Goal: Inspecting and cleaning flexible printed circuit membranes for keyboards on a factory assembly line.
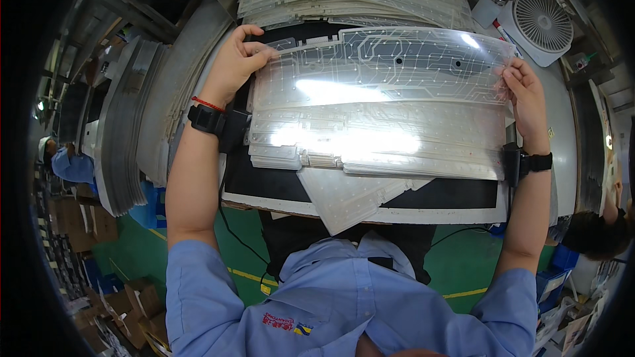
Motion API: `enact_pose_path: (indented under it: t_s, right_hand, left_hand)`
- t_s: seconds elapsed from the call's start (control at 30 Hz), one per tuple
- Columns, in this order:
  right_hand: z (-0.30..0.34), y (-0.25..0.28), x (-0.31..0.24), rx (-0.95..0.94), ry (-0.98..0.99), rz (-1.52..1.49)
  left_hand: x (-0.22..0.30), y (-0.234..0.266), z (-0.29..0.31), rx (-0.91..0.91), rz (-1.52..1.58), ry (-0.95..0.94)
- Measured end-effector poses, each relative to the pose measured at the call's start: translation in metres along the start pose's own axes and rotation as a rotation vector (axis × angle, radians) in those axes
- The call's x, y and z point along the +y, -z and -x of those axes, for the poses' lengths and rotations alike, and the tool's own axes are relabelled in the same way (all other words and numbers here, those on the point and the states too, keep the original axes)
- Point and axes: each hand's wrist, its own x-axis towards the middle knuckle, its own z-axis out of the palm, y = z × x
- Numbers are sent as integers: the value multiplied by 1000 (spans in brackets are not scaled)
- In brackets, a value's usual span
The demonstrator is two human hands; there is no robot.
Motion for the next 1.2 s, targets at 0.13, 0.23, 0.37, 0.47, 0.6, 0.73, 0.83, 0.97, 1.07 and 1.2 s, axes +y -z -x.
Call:
enact_pose_path:
  t_s: [0.13, 0.23, 0.37, 0.47, 0.6, 0.73, 0.83, 0.97, 1.07, 1.2]
  right_hand:
    - [0, -1, -1, -2, -2, 7]
    - [-1, 1, 1, -10, -2, 12]
    - [-1, 0, 0, -10, -6, 4]
    - [-1, 0, 1, -8, -4, 5]
    - [-1, 1, 0, -19, -1, 17]
    - [-2, 4, 3, -27, -4, 18]
    - [-2, 3, 3, 0, -22, 22]
    - [-4, 7, 7, -6, -18, 4]
    - [-5, 10, 8, -25, -19, 2]
    - [-2, 4, 4, 12, -19, -15]
  left_hand:
    - [-3, 0, -1, 17, 52, -23]
    - [-2, -1, -1, 25, 38, -22]
    - [1, -1, 1, 13, -4, 0]
    - [5, -5, 1, 46, 69, 17]
    - [8, -8, 2, 41, 39, 13]
    - [3, -6, 2, -15, -47, -32]
    - [-4, 4, -4, 84, -38, 14]
    - [-5, -1, -6, 113, 191, 20]
    - [-7, 4, -6, 79, 158, 10]
    - [-4, 2, -4, 61, 183, 8]
